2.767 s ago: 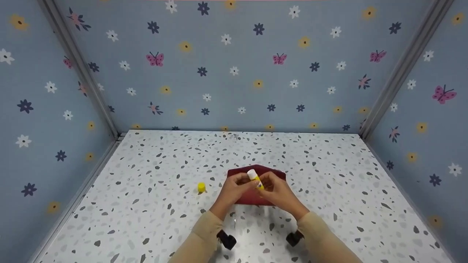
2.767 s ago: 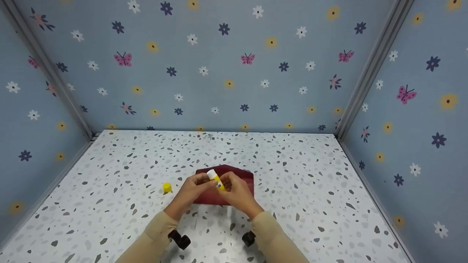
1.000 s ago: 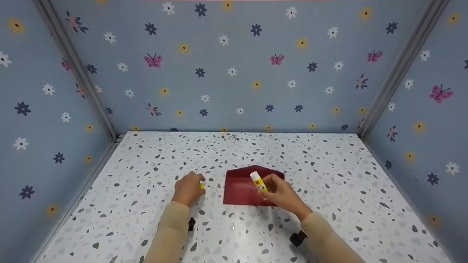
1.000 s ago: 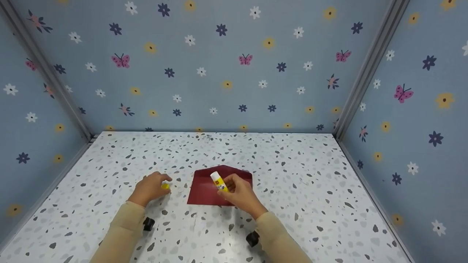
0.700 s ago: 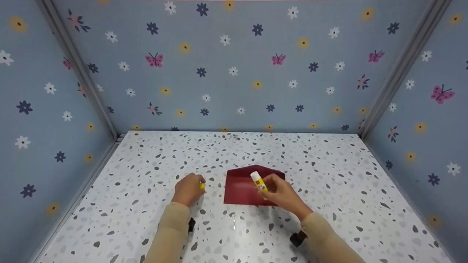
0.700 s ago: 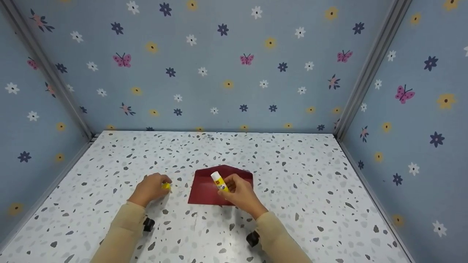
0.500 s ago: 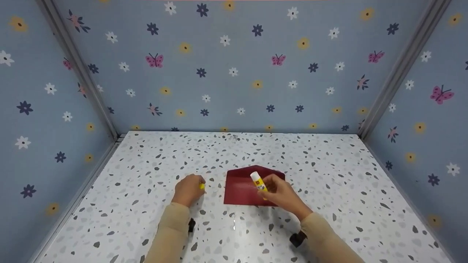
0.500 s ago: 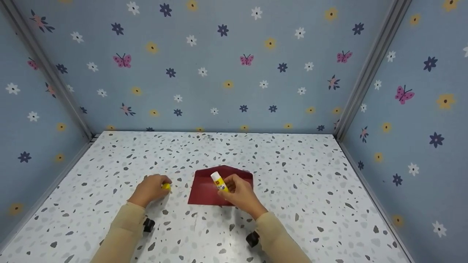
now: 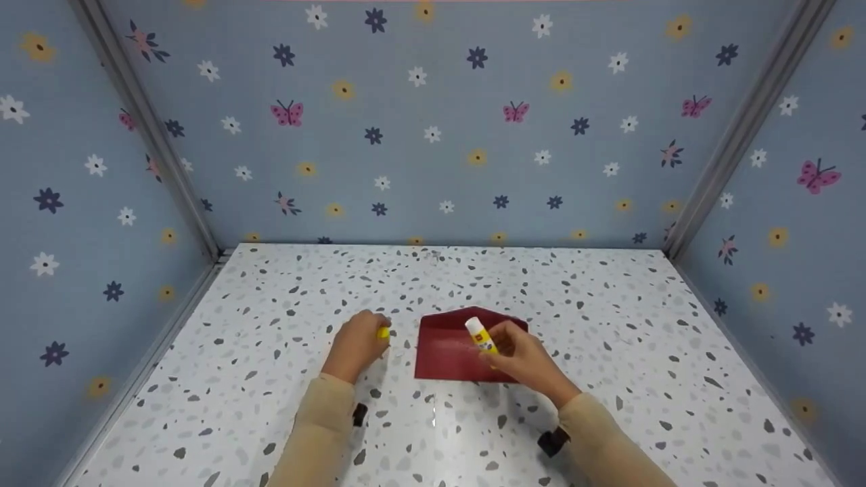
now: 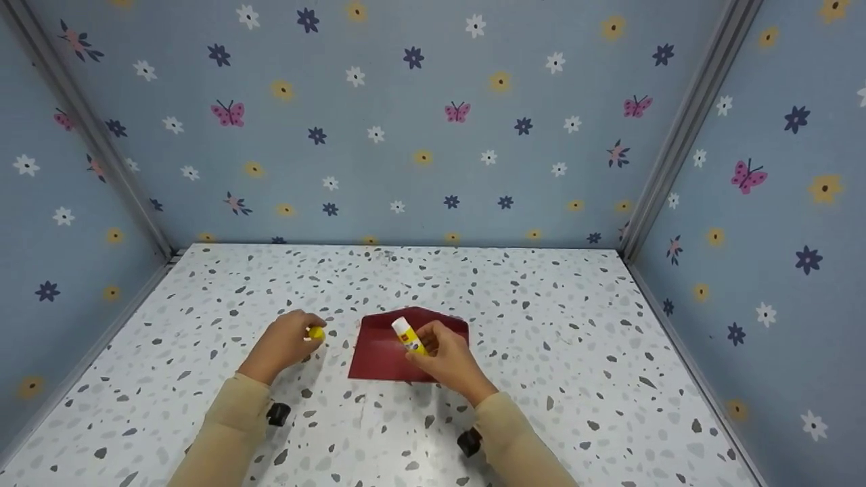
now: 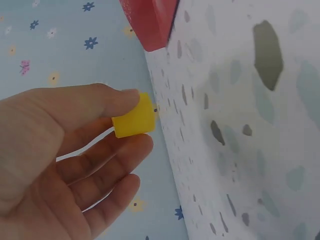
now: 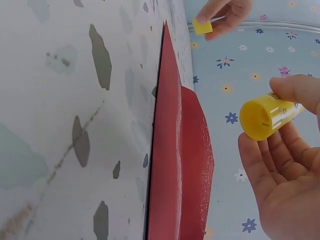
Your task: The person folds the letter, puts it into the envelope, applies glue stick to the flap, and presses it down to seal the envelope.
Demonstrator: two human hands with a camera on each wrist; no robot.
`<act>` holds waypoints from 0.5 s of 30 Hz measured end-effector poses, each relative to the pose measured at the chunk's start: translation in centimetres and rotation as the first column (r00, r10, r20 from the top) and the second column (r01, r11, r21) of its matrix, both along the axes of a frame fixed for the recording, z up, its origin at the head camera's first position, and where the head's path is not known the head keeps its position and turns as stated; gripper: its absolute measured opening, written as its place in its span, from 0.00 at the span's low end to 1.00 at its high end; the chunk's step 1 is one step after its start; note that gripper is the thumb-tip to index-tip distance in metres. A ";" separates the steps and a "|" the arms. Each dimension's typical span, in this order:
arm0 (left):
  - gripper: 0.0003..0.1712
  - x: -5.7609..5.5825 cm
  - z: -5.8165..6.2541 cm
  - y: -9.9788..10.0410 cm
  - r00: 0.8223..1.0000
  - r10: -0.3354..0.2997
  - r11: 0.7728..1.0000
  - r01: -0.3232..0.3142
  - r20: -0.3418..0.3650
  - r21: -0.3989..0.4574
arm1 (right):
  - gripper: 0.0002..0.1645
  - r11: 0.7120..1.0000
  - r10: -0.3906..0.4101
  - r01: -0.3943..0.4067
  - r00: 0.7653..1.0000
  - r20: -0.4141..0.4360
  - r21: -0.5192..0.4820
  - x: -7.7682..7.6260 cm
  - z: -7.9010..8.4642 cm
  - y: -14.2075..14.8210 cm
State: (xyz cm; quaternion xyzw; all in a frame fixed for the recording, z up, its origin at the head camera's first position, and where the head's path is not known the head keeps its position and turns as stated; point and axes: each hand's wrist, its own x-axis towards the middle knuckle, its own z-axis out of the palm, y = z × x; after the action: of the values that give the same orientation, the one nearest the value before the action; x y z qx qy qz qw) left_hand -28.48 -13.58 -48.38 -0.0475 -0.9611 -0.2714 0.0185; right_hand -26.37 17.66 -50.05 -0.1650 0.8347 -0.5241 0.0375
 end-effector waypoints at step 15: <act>0.16 0.8 1.8 2.1 0.903 -0.257 0.897 0.355 -0.344 0.262 | 0.16 0.992 -0.009 0.048 0.949 -0.316 0.116 -0.1 0.2 0.3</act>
State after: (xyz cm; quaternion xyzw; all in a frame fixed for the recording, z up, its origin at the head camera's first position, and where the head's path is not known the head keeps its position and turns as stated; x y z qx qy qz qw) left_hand -27.72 -11.46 -46.62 -0.2368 -0.8705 -0.4120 0.1283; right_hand -26.51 18.01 -49.88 -0.2319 0.8627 -0.4397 -0.0936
